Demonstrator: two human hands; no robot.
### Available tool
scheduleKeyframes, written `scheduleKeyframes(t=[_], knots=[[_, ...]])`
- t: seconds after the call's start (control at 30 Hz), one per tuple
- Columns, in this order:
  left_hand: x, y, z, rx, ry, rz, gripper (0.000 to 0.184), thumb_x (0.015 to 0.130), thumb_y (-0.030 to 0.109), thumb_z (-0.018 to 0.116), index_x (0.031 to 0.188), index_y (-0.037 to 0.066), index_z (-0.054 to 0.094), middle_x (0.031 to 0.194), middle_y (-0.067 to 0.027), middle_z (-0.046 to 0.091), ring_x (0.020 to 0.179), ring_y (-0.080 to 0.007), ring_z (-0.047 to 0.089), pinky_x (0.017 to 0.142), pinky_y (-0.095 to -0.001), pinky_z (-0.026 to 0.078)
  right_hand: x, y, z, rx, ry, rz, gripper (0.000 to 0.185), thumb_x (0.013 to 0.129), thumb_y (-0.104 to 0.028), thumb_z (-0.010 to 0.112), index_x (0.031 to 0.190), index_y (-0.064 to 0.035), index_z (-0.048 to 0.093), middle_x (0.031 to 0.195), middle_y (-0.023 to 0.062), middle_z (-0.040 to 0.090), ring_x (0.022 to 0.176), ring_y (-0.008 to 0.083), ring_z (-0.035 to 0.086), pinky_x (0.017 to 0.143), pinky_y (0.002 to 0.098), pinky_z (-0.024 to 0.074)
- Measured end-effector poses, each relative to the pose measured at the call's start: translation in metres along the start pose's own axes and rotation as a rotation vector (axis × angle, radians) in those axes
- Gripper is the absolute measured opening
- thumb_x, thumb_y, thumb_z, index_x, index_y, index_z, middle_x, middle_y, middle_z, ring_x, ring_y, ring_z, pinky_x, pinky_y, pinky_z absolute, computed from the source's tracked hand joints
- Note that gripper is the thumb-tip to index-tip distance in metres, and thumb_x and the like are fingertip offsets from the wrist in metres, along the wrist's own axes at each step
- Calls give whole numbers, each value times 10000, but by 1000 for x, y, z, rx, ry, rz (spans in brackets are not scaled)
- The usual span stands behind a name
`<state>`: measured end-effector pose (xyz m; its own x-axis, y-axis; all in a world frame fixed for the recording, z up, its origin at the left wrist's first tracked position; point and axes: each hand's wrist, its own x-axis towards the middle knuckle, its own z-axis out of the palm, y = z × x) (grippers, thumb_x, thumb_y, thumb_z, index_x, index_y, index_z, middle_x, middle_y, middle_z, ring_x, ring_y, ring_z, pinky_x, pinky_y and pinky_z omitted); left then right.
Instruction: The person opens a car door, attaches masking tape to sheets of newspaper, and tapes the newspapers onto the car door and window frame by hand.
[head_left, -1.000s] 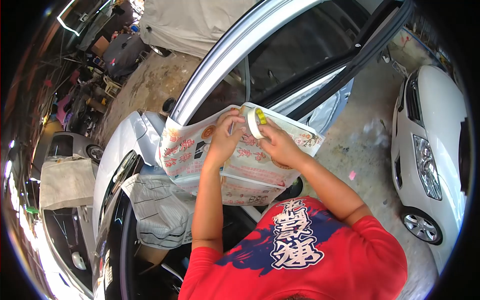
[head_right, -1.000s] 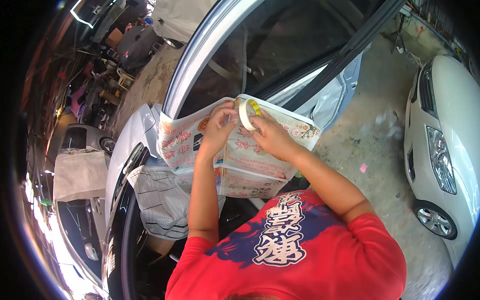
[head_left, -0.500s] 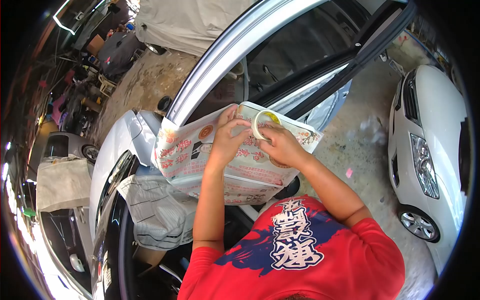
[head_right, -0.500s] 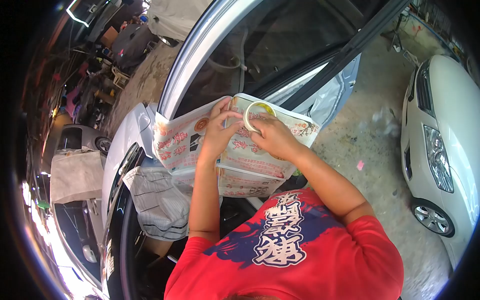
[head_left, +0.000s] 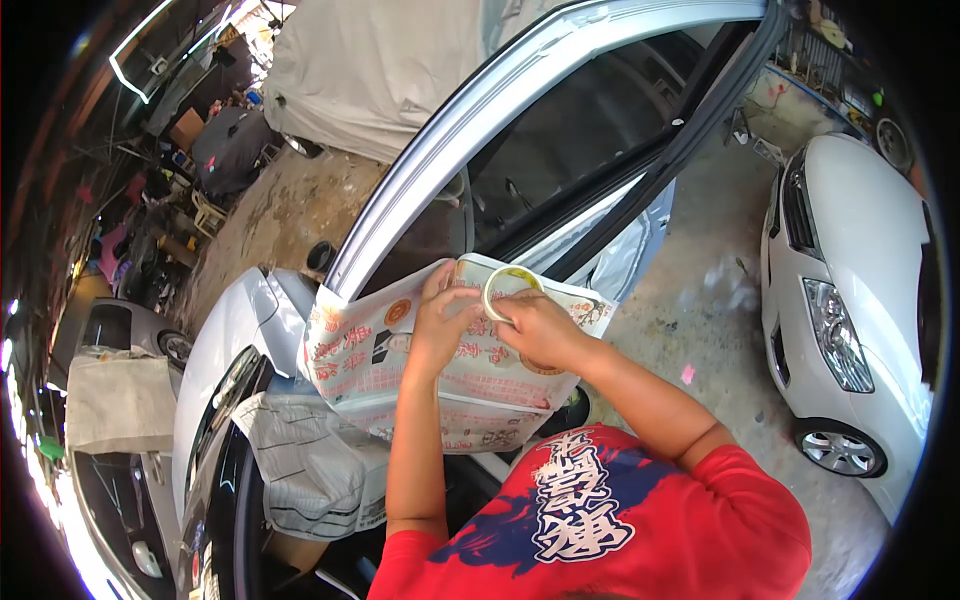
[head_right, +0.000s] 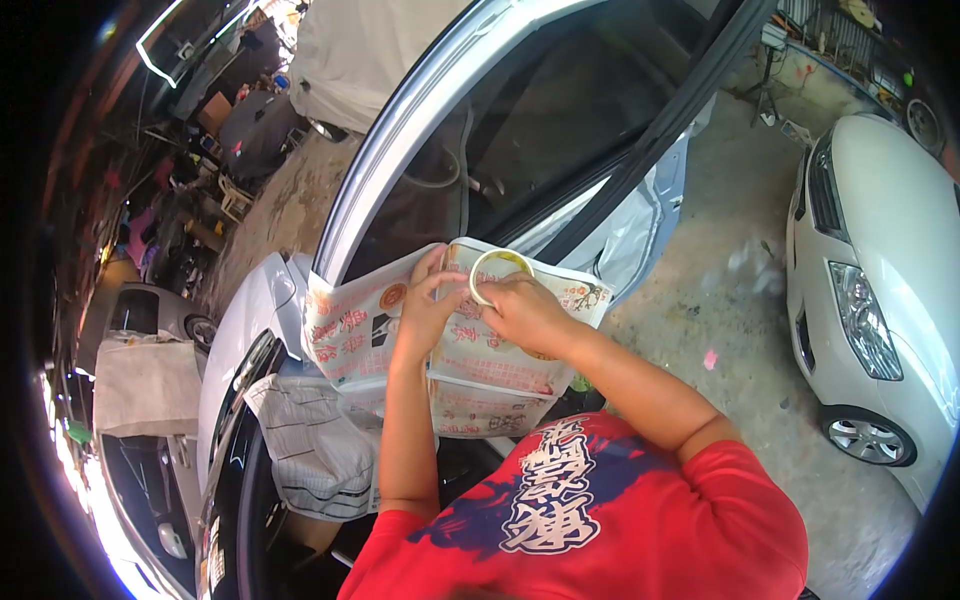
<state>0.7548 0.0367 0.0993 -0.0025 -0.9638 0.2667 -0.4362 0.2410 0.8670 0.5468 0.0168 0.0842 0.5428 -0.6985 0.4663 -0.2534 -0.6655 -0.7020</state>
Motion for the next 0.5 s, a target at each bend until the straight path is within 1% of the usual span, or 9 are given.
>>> scheduleKeyframes(t=[0.03, 0.13, 0.23, 0.27, 0.33, 0.43, 0.47, 0.5], knots=[[-1, 1, 1, -8, 4, 0, 134, 828, 42, 779, 961, 39, 761, 1568, -183, 417, 1458, -332, 399, 1207, -421, 305, 1, -3, -2, 1, -28, 33, 194, 879, -129, 630, 1030, -13, 669, 931, 232, 690, 952, 434, 655, 878, 517, 504], [-3, 0, 3, -18, 21, -12, 131, 834, 21, 771, 965, 29, 765, 1572, -182, 417, 1459, -340, 402, 1211, -430, 301, 1, 0, 3, 0, -7, 47, 198, 880, -127, 628, 1032, -12, 679, 948, 238, 694, 950, 435, 655, 912, 517, 504], [-3, 1, 6, -55, 22, -34, 108, 834, 9, 764, 941, 21, 761, 1574, -188, 414, 1463, -353, 397, 1214, -436, 296, -1, 0, 1, -107, 95, -82, 191, 872, -113, 622, 1025, -28, 696, 882, 218, 704, 898, 419, 669, 951, 511, 503], [-2, 1, 6, -72, 19, -44, 98, 832, 7, 761, 929, 19, 758, 1575, -192, 412, 1465, -358, 395, 1215, -438, 294, 0, 1, -3, -130, 44, -102, 193, 862, -120, 628, 1017, -30, 698, 846, 216, 704, 873, 418, 679, 952, 507, 506], [-1, -6, 6, -55, 1, -22, 89, 832, 22, 762, 920, 21, 753, 1578, -180, 416, 1470, -340, 397, 1215, -436, 296, 4, 0, -15, -173, -63, -137, 197, 842, -135, 639, 999, -36, 702, 774, 211, 705, 824, 416, 697, 955, 498, 514], [-2, -11, 5, -8, -5, 17, 61, 845, 40, 750, 892, 12, 721, 1567, -178, 420, 1460, -336, 414, 1215, -435, 297, 11, 0, -23, -258, -106, -209, 207, 819, -160, 659, 980, -37, 701, 695, 177, 693, 762, 410, 699, 906, 523, 534], [-1, -12, 5, 12, 2, 36, 59, 852, 44, 744, 880, 7, 707, 1560, -180, 421, 1453, -338, 422, 1215, -435, 296, 12, 2, -25, -296, -102, -201, 209, 817, -167, 664, 973, -32, 697, 693, 175, 694, 756, 405, 701, 880, 525, 540], [0, -18, 5, -28, 25, 45, 71, 858, 49, 739, 901, 9, 698, 1552, -182, 420, 1445, -333, 429, 1210, -431, 305, 15, 4, -24, -332, -98, -195, 213, 816, -175, 669, 967, -27, 693, 692, 172, 695, 749, 400, 703, 853, 528, 547]])
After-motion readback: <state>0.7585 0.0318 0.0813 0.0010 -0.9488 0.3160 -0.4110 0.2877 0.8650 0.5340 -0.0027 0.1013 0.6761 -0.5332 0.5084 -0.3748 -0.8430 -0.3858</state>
